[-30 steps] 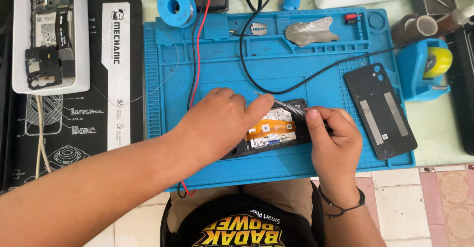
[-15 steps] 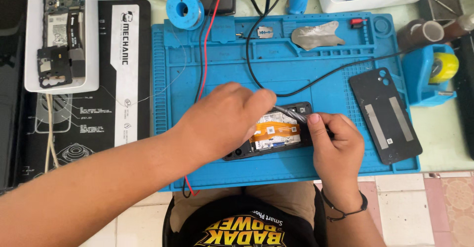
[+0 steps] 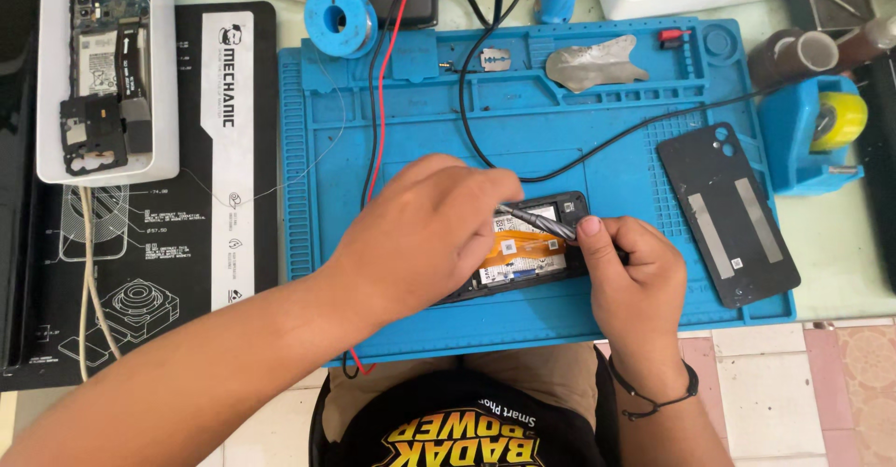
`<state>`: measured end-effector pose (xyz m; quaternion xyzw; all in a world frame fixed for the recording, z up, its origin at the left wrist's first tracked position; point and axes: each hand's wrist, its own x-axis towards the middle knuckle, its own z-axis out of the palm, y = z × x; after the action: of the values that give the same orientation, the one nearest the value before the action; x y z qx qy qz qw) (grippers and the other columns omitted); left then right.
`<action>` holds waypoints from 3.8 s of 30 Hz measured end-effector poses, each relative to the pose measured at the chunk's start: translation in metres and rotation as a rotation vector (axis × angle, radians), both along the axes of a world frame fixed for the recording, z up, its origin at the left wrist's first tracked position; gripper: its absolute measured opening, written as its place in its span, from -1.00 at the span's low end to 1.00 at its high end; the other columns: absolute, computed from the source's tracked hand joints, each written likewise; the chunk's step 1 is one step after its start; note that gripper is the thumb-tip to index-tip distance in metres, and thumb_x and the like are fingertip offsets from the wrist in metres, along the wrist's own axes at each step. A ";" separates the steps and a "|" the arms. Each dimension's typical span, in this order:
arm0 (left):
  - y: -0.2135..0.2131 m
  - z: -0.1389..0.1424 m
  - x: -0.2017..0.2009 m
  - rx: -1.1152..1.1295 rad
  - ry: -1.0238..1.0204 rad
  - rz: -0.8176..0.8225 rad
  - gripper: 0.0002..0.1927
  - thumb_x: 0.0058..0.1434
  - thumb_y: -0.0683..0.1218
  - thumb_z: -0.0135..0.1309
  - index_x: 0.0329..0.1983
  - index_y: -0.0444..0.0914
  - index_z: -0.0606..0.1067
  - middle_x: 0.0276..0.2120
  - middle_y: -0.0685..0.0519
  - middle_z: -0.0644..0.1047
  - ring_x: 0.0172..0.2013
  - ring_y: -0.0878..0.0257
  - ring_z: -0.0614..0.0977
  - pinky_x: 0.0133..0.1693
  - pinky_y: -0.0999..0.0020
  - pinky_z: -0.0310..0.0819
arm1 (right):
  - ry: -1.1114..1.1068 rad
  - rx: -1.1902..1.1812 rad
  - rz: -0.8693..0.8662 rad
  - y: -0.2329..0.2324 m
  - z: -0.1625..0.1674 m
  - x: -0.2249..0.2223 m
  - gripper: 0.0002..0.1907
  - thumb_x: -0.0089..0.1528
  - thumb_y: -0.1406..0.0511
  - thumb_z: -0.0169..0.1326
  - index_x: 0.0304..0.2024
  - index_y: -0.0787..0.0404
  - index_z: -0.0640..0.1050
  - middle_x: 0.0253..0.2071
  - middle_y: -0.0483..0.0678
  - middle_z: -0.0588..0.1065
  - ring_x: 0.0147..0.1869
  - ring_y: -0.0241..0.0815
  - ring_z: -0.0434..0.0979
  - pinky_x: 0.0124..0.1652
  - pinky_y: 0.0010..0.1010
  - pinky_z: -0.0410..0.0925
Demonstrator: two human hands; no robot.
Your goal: The person uses a screwdriver to remove screws from the back of a disassembled smartphone, then uses tweezers to lift and reposition internal components. The person then places the back cover onto the phone and presses the edges to seat it.
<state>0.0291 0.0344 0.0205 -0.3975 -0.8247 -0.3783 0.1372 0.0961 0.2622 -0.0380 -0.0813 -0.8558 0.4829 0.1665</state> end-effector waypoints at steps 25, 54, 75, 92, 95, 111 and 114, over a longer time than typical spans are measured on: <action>-0.010 -0.003 -0.006 0.064 -0.148 0.051 -0.46 0.19 -0.14 0.30 0.23 -0.12 0.43 -0.15 0.07 0.66 -0.08 0.05 0.69 -0.01 0.18 0.54 | -0.039 0.005 0.021 -0.001 0.006 0.000 -0.71 0.36 0.25 0.15 -0.37 0.34 0.58 -0.52 -0.10 0.40 -0.42 -0.33 0.31 -0.41 -0.44 0.17; 0.022 0.011 -0.002 -0.779 -0.263 -0.171 -0.72 0.12 -0.22 0.07 -0.11 -0.30 0.32 -0.46 -0.18 0.58 -0.41 -0.15 0.66 -0.38 -0.02 0.55 | 0.023 -0.046 -0.034 -0.003 0.004 0.003 -0.71 0.39 0.26 0.14 -0.36 0.35 0.55 -0.49 -0.11 0.39 -0.41 -0.35 0.29 -0.39 -0.45 0.17; 0.001 0.009 -0.006 -0.137 -0.305 -0.004 -0.62 0.04 -0.24 0.16 -0.11 -0.27 0.30 -0.46 -0.08 0.57 -0.38 -0.09 0.64 -0.38 0.02 0.47 | 0.015 0.040 0.016 -0.006 0.005 0.001 -0.72 0.35 0.29 0.17 -0.40 0.35 0.55 -0.54 -0.07 0.40 -0.45 -0.30 0.32 -0.42 -0.41 0.19; -0.021 0.007 0.011 -0.180 -0.113 0.027 -0.70 0.20 -0.25 0.14 -0.06 -0.25 0.34 -0.40 -0.07 0.54 -0.33 -0.09 0.59 -0.24 -0.01 0.44 | -0.001 0.013 0.004 -0.005 0.005 0.002 -0.72 0.37 0.29 0.17 -0.39 0.36 0.55 -0.51 -0.08 0.42 -0.44 -0.33 0.32 -0.43 -0.44 0.18; -0.024 0.005 0.015 -0.303 -0.257 -0.020 -0.64 0.10 -0.22 0.15 -0.03 -0.25 0.37 -0.46 -0.10 0.55 -0.39 -0.14 0.59 -0.37 -0.04 0.41 | 0.003 0.021 0.002 -0.005 0.005 0.002 -0.72 0.37 0.29 0.17 -0.38 0.36 0.54 -0.50 -0.09 0.41 -0.43 -0.34 0.32 -0.42 -0.45 0.19; 0.008 0.001 0.020 -0.564 -0.150 -0.280 -0.68 0.17 -0.22 0.01 0.01 -0.28 0.35 -0.53 -0.10 0.57 -0.43 -0.12 0.62 -0.32 -0.05 0.45 | 0.034 -0.001 0.031 -0.005 0.005 0.003 -0.73 0.37 0.29 0.18 -0.37 0.35 0.55 -0.49 -0.09 0.42 -0.41 -0.33 0.33 -0.39 -0.45 0.21; 0.013 0.001 0.018 -0.604 -0.170 -0.278 -0.65 0.15 -0.21 -0.01 0.03 -0.29 0.34 -0.53 -0.11 0.58 -0.46 -0.12 0.63 -0.36 -0.04 0.47 | 0.036 -0.005 0.034 -0.005 0.005 0.003 -0.72 0.38 0.29 0.17 -0.38 0.35 0.54 -0.49 -0.09 0.41 -0.41 -0.32 0.33 -0.39 -0.45 0.20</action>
<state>0.0474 0.0470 0.0214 -0.4956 -0.8460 -0.1638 -0.1090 0.0993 0.2576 -0.0327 -0.0586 -0.8528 0.4890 0.1736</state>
